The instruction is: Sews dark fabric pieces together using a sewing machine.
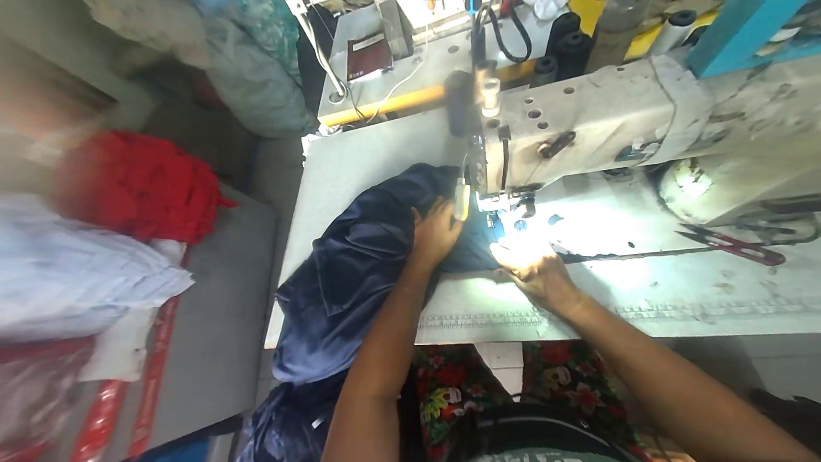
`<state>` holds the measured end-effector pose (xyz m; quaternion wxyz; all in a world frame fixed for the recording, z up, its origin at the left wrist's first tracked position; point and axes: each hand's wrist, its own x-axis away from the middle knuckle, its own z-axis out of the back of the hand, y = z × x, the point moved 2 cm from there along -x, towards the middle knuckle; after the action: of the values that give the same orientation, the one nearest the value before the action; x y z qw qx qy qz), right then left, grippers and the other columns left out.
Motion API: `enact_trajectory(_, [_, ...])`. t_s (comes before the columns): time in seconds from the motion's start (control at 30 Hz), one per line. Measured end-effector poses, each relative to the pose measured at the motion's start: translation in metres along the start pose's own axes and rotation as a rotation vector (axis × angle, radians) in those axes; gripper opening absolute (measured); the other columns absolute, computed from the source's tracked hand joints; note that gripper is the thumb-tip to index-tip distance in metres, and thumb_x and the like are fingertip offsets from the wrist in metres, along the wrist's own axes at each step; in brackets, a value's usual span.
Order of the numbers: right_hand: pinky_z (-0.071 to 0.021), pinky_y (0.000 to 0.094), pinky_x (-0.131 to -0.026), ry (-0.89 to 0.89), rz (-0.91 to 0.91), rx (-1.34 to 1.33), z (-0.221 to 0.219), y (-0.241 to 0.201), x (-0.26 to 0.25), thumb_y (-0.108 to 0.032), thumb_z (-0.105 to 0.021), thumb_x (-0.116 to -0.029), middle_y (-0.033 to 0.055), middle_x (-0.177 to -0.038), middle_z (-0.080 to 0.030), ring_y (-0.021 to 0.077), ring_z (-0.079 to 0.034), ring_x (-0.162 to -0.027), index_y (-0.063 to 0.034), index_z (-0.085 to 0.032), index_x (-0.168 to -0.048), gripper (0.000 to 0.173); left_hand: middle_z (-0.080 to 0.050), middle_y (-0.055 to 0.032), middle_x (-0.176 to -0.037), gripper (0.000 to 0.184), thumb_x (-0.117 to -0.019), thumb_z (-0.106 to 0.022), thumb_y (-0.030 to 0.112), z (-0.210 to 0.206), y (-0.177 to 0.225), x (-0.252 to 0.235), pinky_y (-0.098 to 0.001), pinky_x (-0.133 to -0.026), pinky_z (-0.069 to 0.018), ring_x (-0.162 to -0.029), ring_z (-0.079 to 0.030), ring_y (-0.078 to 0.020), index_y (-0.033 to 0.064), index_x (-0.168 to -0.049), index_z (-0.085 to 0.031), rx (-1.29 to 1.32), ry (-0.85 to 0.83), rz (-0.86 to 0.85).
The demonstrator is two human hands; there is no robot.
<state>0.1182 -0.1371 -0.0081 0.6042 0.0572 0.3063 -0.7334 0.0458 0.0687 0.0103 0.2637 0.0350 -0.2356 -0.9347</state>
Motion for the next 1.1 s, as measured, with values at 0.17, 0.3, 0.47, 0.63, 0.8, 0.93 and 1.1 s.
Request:
enact_trajectory(0.17, [-0.0501,0.0556,-0.1,-0.02,-0.053,-0.037,-0.004,0.006,-0.003,-0.015,-0.063,-0.0988,0.0168,-0.123,-0.072,0.0384,-0.067,-0.118,-0.0048,-0.076,-0.118,0.025,-0.063,-0.0155,-0.141,0.03,-0.1033,-0.059,0.023,0.006,0.0,-0.005,-0.0702,-0.12,-0.011,-0.145,-0.046,-0.0344,0.0057,-0.126,-0.068,0.049,0.06,0.009])
enact_trajectory(0.3, [-0.0488,0.056,-0.101,-0.02,-0.07,-0.024,-0.006,0.006,-0.004,-0.014,-0.064,-0.0989,0.0167,-0.124,-0.072,0.0388,-0.066,-0.119,-0.0056,-0.076,-0.119,0.025,-0.062,-0.014,-0.142,0.031,-0.1047,-0.058,0.026,0.01,-0.006,-0.007,-0.0708,-0.119,-0.0122,-0.144,-0.046,-0.0339,0.0052,-0.125,-0.069,0.068,0.04,-0.056])
enact_trajectory(0.47, [-0.0484,0.0545,-0.103,-0.044,-0.082,-0.044,-0.006,0.007,-0.003,-0.014,-0.063,-0.0997,0.0154,-0.128,-0.071,0.0373,-0.065,-0.122,-0.0068,-0.075,-0.123,0.027,-0.07,-0.0201,-0.114,0.045,-0.097,-0.065,0.05,0.036,-0.021,0.003,-0.0769,-0.116,-0.0117,-0.126,-0.058,-0.043,0.0123,-0.12,-0.076,-0.241,-0.047,-0.348])
enact_trajectory(0.63, [-0.0466,0.0561,-0.103,-0.079,-0.103,-0.109,-0.003,0.008,-0.004,-0.015,-0.065,-0.0989,0.0142,-0.129,-0.071,0.0381,-0.065,-0.122,-0.0088,-0.076,-0.121,0.026,-0.074,-0.013,-0.11,0.024,-0.097,-0.069,0.03,0.065,-0.017,0.03,-0.0804,-0.114,-0.0102,-0.131,-0.056,-0.0408,0.0095,-0.102,-0.08,-0.241,-0.018,-0.535])
enact_trajectory(0.8, [-0.046,0.0583,-0.106,-0.154,-0.043,-0.16,0.003,0.005,0.0,-0.017,-0.066,-0.0977,0.013,-0.13,-0.071,0.0383,-0.062,-0.128,-0.0127,-0.078,-0.118,0.024,-0.076,-0.0121,-0.098,0.022,-0.094,-0.068,0.021,0.074,0.035,0.092,-0.062,-0.122,-0.0243,-0.11,-0.071,-0.0261,0.002,-0.092,-0.078,0.005,-0.165,-0.59])
enact_trajectory(0.93, [-0.0545,0.0579,-0.091,-0.076,0.135,-0.146,0.013,-0.018,0.019,-0.001,-0.064,-0.0931,0.0096,-0.121,-0.075,0.0328,-0.069,-0.119,-0.0122,-0.081,-0.105,0.024,-0.069,-0.012,-0.076,0.025,-0.0993,-0.062,0.016,0.044,0.078,0.134,-0.0441,-0.112,-0.0421,-0.082,-0.071,-0.0222,-0.0014,-0.084,-0.071,0.17,-0.431,-0.701])
enact_trajectory(1.1, [-0.0555,0.0619,-0.085,-0.061,0.068,-0.149,0.022,-0.03,0.054,0.006,-0.061,-0.0893,0.0132,-0.116,-0.077,0.0346,-0.074,-0.11,-0.0027,-0.078,-0.105,0.025,-0.073,-0.0178,-0.098,0.036,-0.1054,-0.055,0.022,0.018,0.08,0.111,-0.0478,-0.103,-0.0467,-0.101,-0.068,-0.0282,-0.006,-0.095,-0.076,0.277,-0.429,-0.477])
